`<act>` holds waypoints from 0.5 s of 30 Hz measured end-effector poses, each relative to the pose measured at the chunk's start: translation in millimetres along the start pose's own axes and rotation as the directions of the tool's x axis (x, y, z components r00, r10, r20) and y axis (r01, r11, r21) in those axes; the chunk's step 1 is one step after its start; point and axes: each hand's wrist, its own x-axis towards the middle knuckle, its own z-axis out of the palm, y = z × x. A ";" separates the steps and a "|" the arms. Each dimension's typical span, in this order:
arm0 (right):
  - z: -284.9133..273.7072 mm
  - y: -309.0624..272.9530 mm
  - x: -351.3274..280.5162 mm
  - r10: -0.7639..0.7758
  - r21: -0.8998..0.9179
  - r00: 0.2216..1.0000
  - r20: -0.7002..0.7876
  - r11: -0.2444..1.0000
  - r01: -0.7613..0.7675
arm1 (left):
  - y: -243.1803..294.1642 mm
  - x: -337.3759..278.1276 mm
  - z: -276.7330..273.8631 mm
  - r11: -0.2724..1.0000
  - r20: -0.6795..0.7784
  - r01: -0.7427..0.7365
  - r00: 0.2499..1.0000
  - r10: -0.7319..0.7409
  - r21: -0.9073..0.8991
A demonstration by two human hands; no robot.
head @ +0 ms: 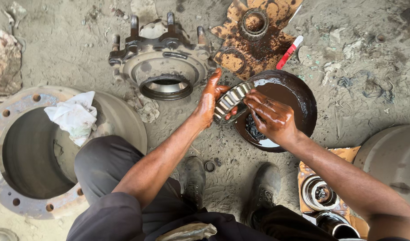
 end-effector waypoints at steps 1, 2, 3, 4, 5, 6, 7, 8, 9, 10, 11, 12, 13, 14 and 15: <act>-2.5 1.9 -2.2 0.000 0.001 1.000 -0.005 1.000 0.000 | 1.2 0.0 -0.8 1.000 0.017 0.005 1.000 -0.005 -0.013; -3.4 3.8 -3.1 0.031 -0.014 1.000 -0.002 0.999 -0.031 | 3.2 -1.1 -3.0 1.000 0.033 0.012 0.999 -0.011 -0.021; -4.6 6.4 -2.8 0.063 -0.028 0.998 0.001 0.998 -0.063 | 5.3 -2.3 -4.7 1.000 0.003 0.017 1.000 -0.017 -0.019; -6.7 9.0 -2.2 0.099 -0.043 0.995 0.004 0.994 -0.099 | 7.0 -3.3 -5.0 1.000 -0.024 0.026 0.999 -0.027 -0.015; -9.2 12.5 -0.3 0.125 -0.030 0.992 -0.021 0.992 -0.125 | 9.2 -3.8 -4.8 0.999 -0.051 0.035 0.998 -0.036 -0.012; -12.0 16.5 2.5 0.150 -0.015 0.988 -0.044 0.989 -0.150 | 11.0 -4.9 -4.2 0.999 0.003 0.029 1.000 -0.029 -0.026; -14.7 20.4 6.0 0.174 0.002 0.982 -0.067 0.985 -0.175 | 12.9 -6.1 -3.4 0.999 0.057 0.024 0.998 -0.022 -0.042; -16.1 23.4 10.1 0.177 0.043 0.983 -0.046 0.984 -0.175 | 14.8 -7.9 -2.5 0.998 0.107 0.019 0.994 -0.013 -0.057; -17.3 26.2 14.5 0.178 0.084 0.984 -0.025 0.981 -0.175 | 15.9 -9.5 -1.0 0.998 0.122 0.015 0.992 -0.007 -0.064; -18.2 28.6 18.8 0.173 0.126 0.985 -0.002 0.977 -0.172 | 16.8 -11.0 0.4 0.997 0.135 0.008 0.991 0.002 -0.074; -18.7 29.9 22.6 0.167 0.168 0.986 0.021 0.971 -0.168 | 18.0 -12.0 1.6 0.996 0.148 0.000 0.989 0.012 -0.084; -19.1 30.8 26.3 0.156 0.212 0.987 0.047 0.964 -0.162 | 18.3 -12.7 2.9 0.997 0.136 0.005 0.991 0.005 -0.076; -19.4 30.3 29.2 0.143 0.256 0.987 0.073 0.954 -0.157 | 18.5 -12.8 4.3 0.998 0.123 0.010 0.992 -0.002 -0.068; -19.7 29.7 33.0 0.128 0.292 0.990 0.054 0.946 -0.138 | 20.1 -12.7 5.2 0.998 0.110 0.010 0.994 -0.003 -0.061; -19.9 28.2 36.0 0.114 0.328 0.993 0.034 0.937 -0.119 | 22.1 -13.2 5.2 0.998 0.117 0.005 0.993 0.002 -0.062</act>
